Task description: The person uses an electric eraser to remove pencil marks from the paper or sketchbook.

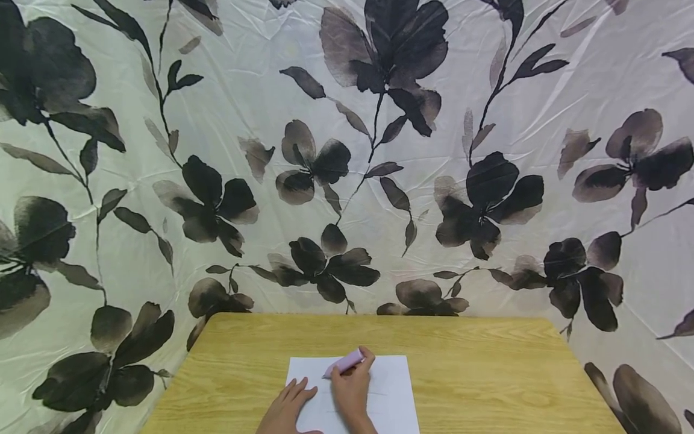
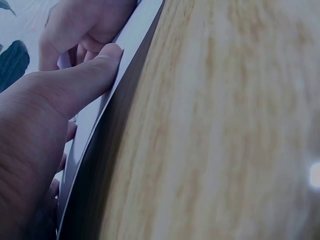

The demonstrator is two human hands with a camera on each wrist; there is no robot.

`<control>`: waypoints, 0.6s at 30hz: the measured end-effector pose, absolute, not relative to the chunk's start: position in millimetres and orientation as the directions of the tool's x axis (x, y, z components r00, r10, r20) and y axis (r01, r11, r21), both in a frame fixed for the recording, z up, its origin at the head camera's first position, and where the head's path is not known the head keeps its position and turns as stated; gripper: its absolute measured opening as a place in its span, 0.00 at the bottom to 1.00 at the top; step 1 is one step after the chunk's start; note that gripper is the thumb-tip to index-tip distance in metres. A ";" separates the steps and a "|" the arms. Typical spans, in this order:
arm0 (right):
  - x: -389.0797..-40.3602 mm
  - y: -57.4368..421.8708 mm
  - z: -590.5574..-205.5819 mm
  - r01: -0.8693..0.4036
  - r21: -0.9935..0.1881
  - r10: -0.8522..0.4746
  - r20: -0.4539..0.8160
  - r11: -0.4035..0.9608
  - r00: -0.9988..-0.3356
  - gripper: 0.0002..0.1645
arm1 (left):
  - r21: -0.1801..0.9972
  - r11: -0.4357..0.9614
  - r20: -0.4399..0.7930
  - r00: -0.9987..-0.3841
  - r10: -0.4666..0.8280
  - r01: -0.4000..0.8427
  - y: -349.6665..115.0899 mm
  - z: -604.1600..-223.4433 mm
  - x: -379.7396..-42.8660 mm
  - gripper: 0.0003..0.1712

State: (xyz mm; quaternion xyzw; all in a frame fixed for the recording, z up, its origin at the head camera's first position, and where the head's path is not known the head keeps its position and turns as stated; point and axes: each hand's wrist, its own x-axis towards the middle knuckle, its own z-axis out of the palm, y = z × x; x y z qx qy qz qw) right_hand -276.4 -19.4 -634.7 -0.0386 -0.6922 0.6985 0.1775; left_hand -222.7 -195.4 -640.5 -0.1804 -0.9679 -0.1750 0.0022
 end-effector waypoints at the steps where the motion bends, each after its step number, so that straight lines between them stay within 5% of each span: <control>1: -274.9 -17.1 -629.3 -0.192 -0.981 0.306 0.181 -0.005 -0.935 0.47 | 0.334 0.871 0.087 -0.932 0.353 0.361 -194.5 -640.3 -222.5 0.54; 8: -278.2 26.5 -598.2 -0.193 -0.953 0.449 0.071 -0.233 -0.891 0.48 | 0.351 0.866 0.058 -0.931 0.359 0.356 -189.1 -636.8 -222.0 0.55; 18: -273.9 99.6 -602.8 -0.162 -0.982 0.535 0.085 -0.097 -0.841 0.51 | 0.388 0.868 -0.017 -0.939 0.344 0.311 -190.8 -631.2 -223.0 0.56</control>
